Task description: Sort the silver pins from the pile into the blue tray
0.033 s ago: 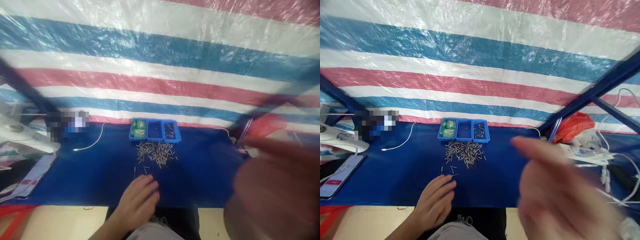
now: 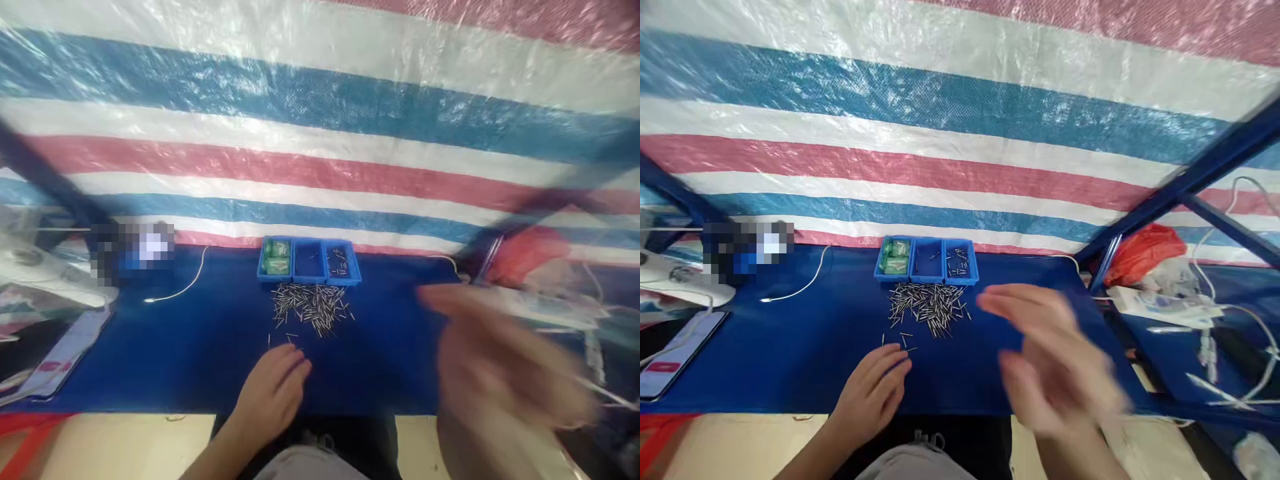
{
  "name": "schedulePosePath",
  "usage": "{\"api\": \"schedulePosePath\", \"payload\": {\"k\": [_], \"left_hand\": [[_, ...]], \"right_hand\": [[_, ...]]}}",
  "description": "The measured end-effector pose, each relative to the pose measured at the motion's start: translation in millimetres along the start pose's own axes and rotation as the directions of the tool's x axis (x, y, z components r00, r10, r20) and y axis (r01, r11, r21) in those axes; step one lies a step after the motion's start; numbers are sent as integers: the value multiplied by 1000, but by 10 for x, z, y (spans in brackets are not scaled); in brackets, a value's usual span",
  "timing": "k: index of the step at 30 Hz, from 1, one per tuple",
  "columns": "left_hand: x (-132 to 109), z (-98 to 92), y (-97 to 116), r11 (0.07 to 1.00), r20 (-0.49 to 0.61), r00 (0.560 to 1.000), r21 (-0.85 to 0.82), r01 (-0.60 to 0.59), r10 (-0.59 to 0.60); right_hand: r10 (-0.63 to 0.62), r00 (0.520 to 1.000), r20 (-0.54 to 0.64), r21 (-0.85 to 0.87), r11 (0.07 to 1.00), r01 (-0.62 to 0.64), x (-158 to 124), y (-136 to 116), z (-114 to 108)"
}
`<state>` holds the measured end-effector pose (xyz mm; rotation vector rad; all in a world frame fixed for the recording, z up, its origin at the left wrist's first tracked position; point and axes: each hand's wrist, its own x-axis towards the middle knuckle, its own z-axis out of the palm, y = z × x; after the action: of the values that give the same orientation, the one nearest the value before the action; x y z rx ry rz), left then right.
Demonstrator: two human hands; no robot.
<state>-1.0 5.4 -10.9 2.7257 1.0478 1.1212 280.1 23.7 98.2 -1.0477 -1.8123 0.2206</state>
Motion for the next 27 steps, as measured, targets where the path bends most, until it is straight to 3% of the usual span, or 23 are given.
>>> {"api": "schedulePosePath", "payload": {"k": [3, 5, 7, 9, 13, 17, 22, 27], "left_hand": [[-117, 214, -189, 960, 91, 965, 159, 230, -246], [-173, 289, -276, 933, 147, 938, 232, 275, -313], [-191, 322, -348, 921, 187, 920, 259, 292, -344], [-161, 345, -429, 910, 209, 903, 269, 316, -376], [5, 442, -647, 907, 251, 884, 257, 333, -396], [207, 577, -838, 949, 302, 904, 182, 256, -302], [393, 728, -944, 961, 273, 925, 148, 232, -266], [482, 841, -969, 972, 228, 946, 111, 209, -230]], "right_hand": [[99, 993, 67, -92, 991, -92, -125, 360, 510], [258, 956, 141, -212, 951, -225, -352, 621, 770], [442, 888, 125, -335, 862, -381, -604, 839, 933], [528, 841, 117, -414, 796, -442, -775, 976, 1006], [481, 813, 327, -423, 844, -329, -774, 1012, 1070], [408, 791, 456, -383, 892, -239, -622, 959, 1217], [347, 789, 507, -287, 931, -225, -511, 994, 1404], [284, 820, 497, -136, 959, -250, -450, 1013, 1474]]}}
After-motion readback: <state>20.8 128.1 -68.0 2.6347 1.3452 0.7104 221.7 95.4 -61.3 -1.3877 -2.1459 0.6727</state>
